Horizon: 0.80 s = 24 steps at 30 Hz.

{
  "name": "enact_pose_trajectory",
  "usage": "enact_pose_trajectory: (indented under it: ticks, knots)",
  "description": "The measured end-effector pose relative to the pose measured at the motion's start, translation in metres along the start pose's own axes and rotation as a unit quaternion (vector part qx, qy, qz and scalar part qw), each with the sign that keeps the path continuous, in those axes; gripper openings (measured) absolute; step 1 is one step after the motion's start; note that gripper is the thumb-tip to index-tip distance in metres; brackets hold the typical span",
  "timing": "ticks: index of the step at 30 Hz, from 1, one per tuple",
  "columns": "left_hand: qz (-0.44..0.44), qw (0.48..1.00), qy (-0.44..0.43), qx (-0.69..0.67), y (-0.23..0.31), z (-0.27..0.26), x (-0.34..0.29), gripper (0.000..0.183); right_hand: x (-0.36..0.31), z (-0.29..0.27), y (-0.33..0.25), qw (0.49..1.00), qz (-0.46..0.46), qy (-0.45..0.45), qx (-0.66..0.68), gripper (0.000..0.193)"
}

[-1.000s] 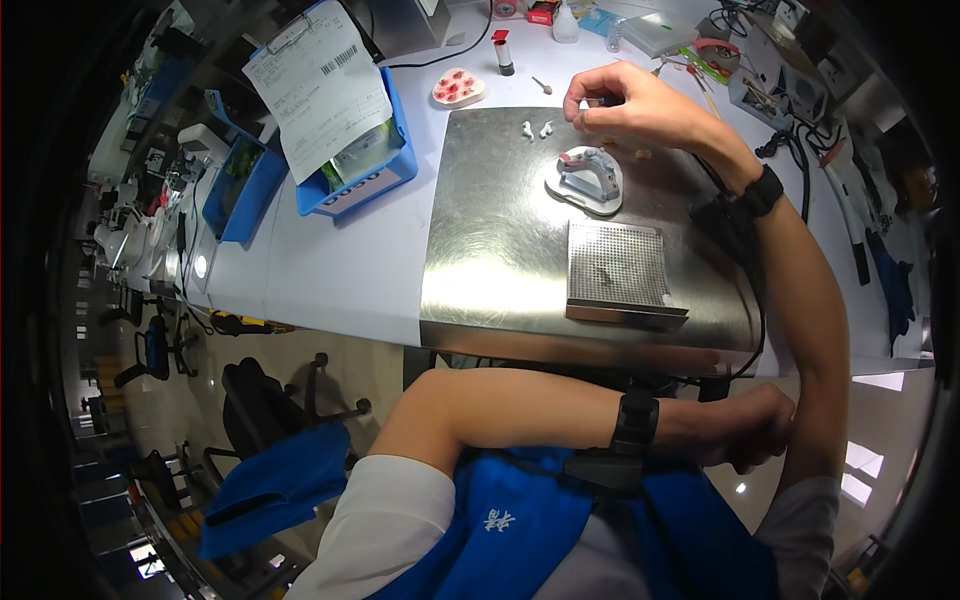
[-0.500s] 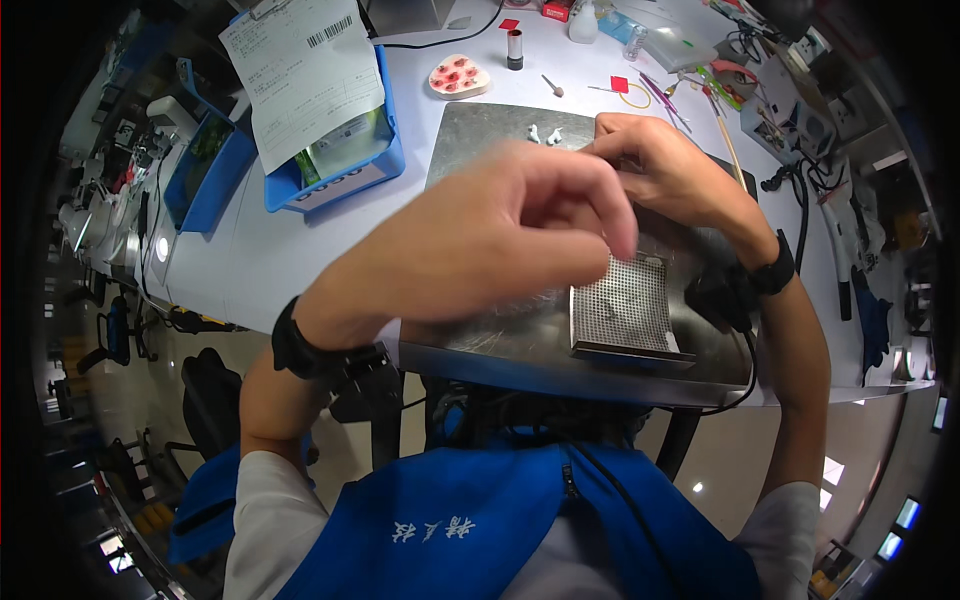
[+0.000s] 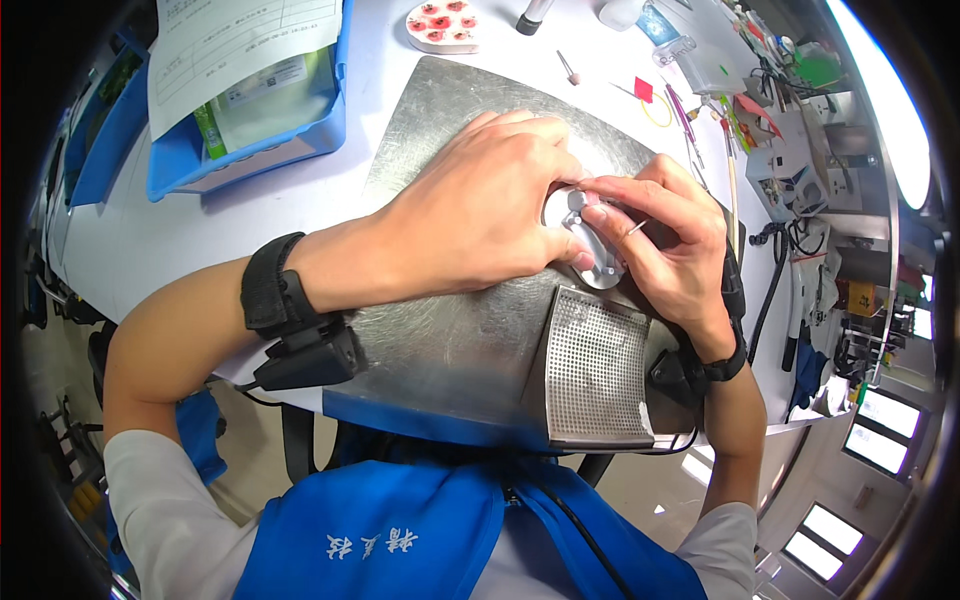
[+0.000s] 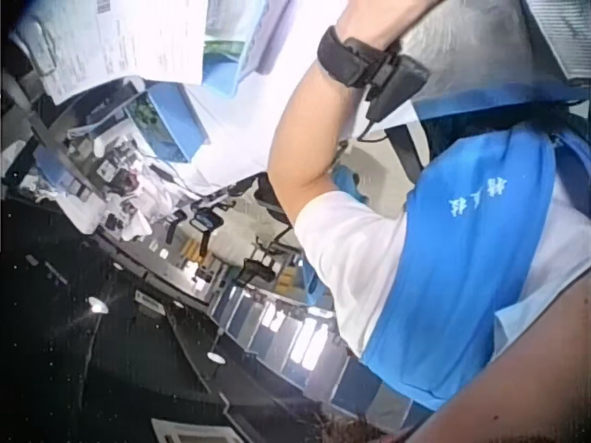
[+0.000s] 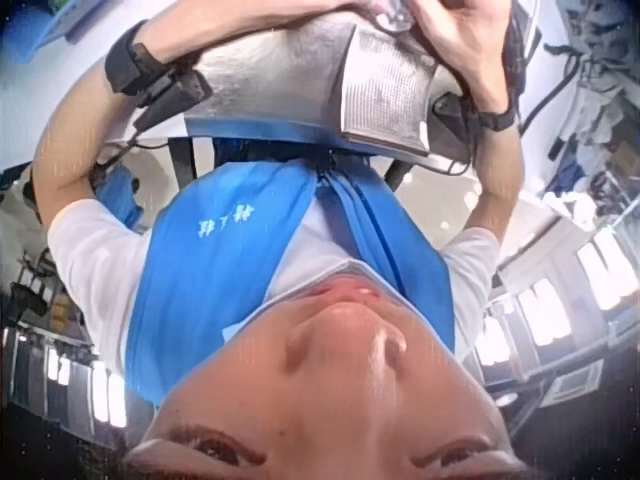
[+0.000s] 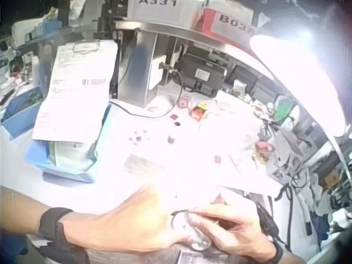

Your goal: The person is assembling components into a dental dental mold on a workbench.

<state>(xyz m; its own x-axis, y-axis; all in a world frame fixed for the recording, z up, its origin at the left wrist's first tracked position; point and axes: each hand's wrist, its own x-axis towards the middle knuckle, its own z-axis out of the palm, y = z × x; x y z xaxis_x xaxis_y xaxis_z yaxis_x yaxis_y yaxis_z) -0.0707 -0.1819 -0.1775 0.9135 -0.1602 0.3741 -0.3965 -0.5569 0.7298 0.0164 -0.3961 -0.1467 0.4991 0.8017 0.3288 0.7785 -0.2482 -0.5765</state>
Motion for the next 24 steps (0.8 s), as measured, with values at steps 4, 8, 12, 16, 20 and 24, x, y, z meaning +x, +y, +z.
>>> enact_pose_trajectory:
  ticks: [4,8,12,16,20,24]
  knots:
    - [0.008,1.0,0.015,0.016,-0.005,0.003,-0.003,0.044,-0.002,0.005,0.004,1.0,-0.001,0.024,0.0,0.024]
    - [0.029,0.999,0.031,0.021,-0.008,0.006,-0.007,0.045,-0.007,0.002,0.014,0.999,0.032,0.005,0.041,0.026]
    - [0.062,0.994,0.082,0.029,-0.013,0.013,-0.008,0.035,-0.011,0.005,0.025,0.972,0.042,0.024,0.23,0.028]
    - [0.068,0.993,0.094,0.029,-0.016,0.015,-0.009,0.035,-0.009,0.003,0.017,0.959,0.091,0.022,0.268,0.024]
    - [0.072,0.992,0.096,0.04,-0.015,0.016,-0.009,0.034,-0.007,0.003,0.012,0.954,0.119,0.014,0.276,0.018]
    - [0.061,0.994,0.075,0.056,-0.012,0.013,-0.01,0.034,-0.002,-0.001,0.003,0.956,0.154,-0.002,0.251,0.018]
